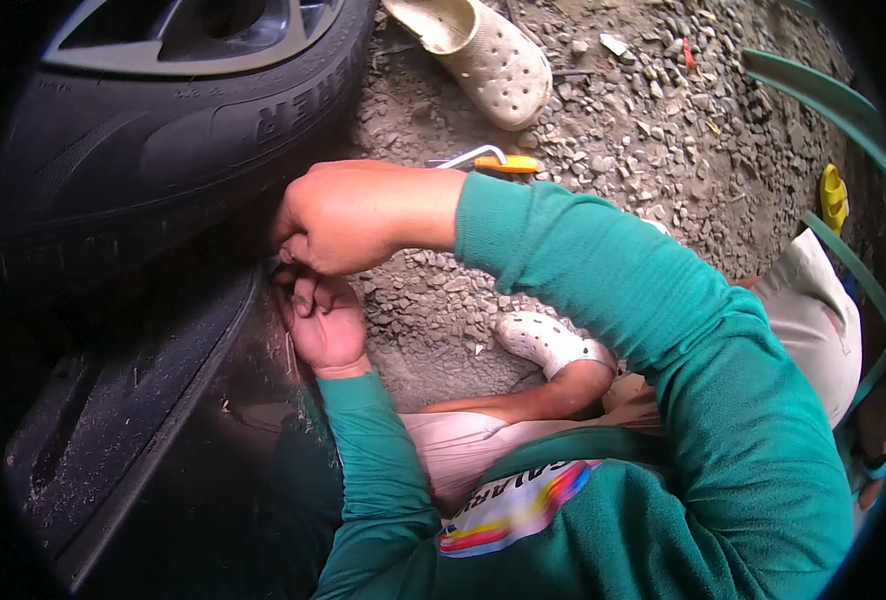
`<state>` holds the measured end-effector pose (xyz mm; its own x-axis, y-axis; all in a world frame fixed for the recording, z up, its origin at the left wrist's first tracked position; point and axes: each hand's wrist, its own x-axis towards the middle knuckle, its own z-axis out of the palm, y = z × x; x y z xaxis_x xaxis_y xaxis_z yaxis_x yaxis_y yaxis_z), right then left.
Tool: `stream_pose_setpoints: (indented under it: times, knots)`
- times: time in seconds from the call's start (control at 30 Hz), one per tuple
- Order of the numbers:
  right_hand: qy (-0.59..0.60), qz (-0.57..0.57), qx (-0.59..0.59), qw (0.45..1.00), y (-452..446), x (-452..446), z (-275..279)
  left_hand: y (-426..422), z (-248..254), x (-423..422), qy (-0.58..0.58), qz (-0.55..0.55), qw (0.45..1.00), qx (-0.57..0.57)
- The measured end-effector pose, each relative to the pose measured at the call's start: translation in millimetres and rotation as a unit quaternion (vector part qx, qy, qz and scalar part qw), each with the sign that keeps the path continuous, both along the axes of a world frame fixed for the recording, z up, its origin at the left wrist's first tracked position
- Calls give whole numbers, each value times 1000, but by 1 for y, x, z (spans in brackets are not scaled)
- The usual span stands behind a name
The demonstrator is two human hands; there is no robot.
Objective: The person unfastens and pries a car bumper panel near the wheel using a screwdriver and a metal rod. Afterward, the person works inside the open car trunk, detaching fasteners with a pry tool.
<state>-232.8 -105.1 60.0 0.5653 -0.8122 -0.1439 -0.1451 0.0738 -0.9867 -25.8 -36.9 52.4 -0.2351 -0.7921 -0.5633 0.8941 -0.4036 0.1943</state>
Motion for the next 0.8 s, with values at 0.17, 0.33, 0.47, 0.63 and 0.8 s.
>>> stream_pose_setpoints:
  times: [0.17, 0.33, 0.47, 0.63, 0.8]
  knots:
    - [64, -1, 24, 998, 1, 1, 15, 3, -10, 11, -13, 10, 1000, -8]
    - [56, -49, 1, 997, 14, 4, 13, 2, -4, 5, 25, -23, 999, -38]
    - [109, -58, -53, 991, 18, -1, 31, 9, -16, 20, 19, -27, 999, -21]
    - [145, -83, -86, 982, 20, -1, 43, 10, -23, 35, -31, -56, 997, 37]
    - [172, -96, -77, 977, 24, 9, 44, 14, -19, 32, -39, -78, 993, 75]
